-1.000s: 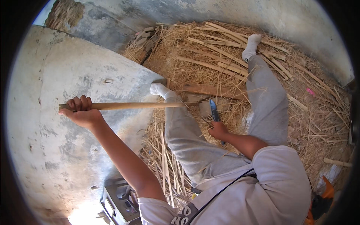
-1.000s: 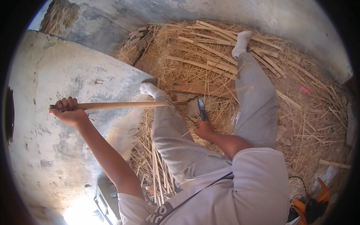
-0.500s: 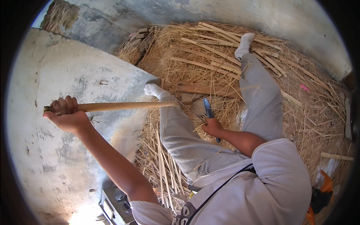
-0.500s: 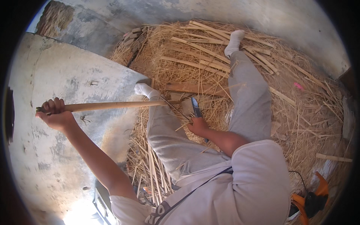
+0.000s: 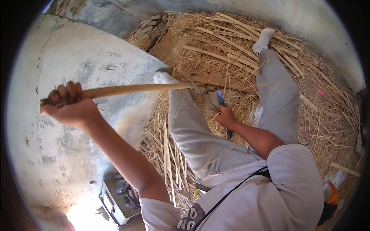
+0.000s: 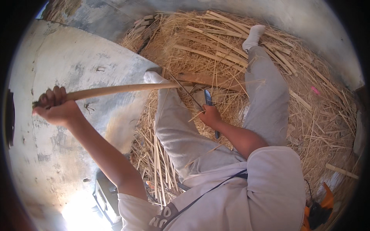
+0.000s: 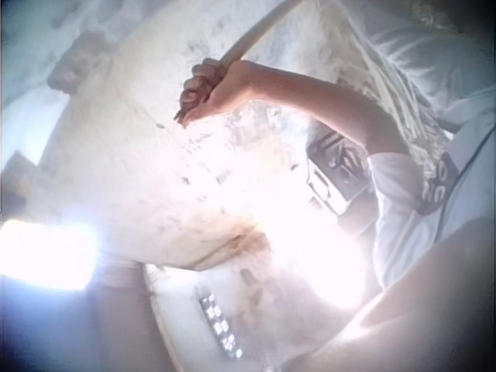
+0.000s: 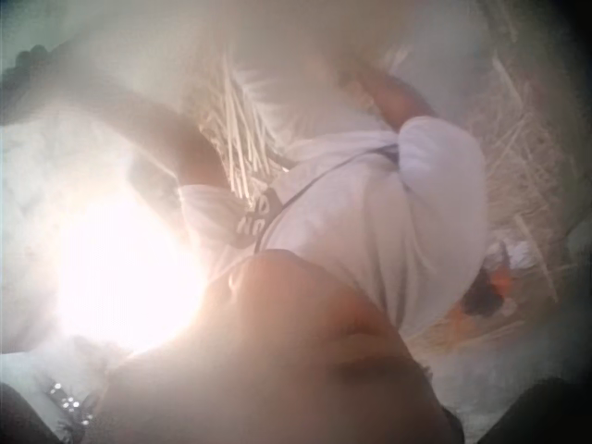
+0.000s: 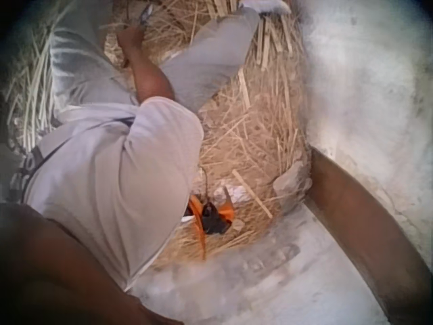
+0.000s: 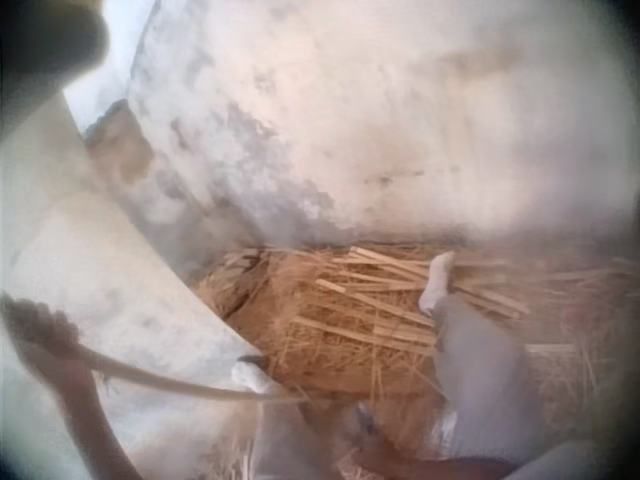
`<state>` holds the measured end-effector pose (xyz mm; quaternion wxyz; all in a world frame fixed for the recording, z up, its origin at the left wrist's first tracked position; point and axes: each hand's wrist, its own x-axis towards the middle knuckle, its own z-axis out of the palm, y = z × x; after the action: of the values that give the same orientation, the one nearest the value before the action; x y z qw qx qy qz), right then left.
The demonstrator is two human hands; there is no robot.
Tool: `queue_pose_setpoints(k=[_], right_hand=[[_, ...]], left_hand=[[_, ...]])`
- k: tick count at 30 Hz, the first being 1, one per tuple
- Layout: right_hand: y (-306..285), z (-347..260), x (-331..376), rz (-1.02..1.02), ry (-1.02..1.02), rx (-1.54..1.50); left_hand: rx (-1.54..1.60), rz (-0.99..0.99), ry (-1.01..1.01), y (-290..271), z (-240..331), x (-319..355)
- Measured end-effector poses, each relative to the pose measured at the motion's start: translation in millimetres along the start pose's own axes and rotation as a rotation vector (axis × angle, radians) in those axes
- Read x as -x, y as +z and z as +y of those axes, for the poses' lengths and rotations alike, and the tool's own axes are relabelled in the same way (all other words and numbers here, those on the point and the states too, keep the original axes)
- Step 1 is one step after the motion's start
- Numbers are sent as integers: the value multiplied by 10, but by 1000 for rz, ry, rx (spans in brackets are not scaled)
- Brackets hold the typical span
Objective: The person sits on a straw-covered floor and uses a knife to shave thin strips off a wooden stick. They hold the stick with one hand and scrape the blade along its length to remove the outer layer, occasionally switching to a utility knife for finer work.
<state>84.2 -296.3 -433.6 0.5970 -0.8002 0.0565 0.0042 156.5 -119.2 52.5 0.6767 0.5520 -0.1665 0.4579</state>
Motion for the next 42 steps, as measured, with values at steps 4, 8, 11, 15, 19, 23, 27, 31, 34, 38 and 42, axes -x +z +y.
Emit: queue_pose_setpoints(k=[4,8,11,15,19,23,27,31,34,38,42], right_hand=[[70,97,-70,4,25,-23],[117,413,-55,21,193,145],[57,694,-80,-50,417,204],[-15,371,-43,-67,433,203],[88,337,-24,28,269,186],[31,182,28,51,69,160],[-60,47,-97,52,35,49],[-105,-18,-143,39,109,-66],[-138,-64,-186,86,-7,42],[-184,-346,-225,62,-139,-76],[-32,240,-278,-38,140,101]], left_hand=[[-70,-25,25,-77,-81,-63],[-94,-36,32,-207,-176,-209],[-78,-45,34,-229,-177,-208],[-71,-22,45,-270,-193,-161],[-78,-36,97,-119,19,-143],[-124,-38,228,-40,404,-151],[-124,-107,249,29,552,-199],[-75,-47,154,204,355,49],[-146,-32,133,257,288,85],[-170,-3,124,228,235,88],[-110,-14,121,216,219,0]])
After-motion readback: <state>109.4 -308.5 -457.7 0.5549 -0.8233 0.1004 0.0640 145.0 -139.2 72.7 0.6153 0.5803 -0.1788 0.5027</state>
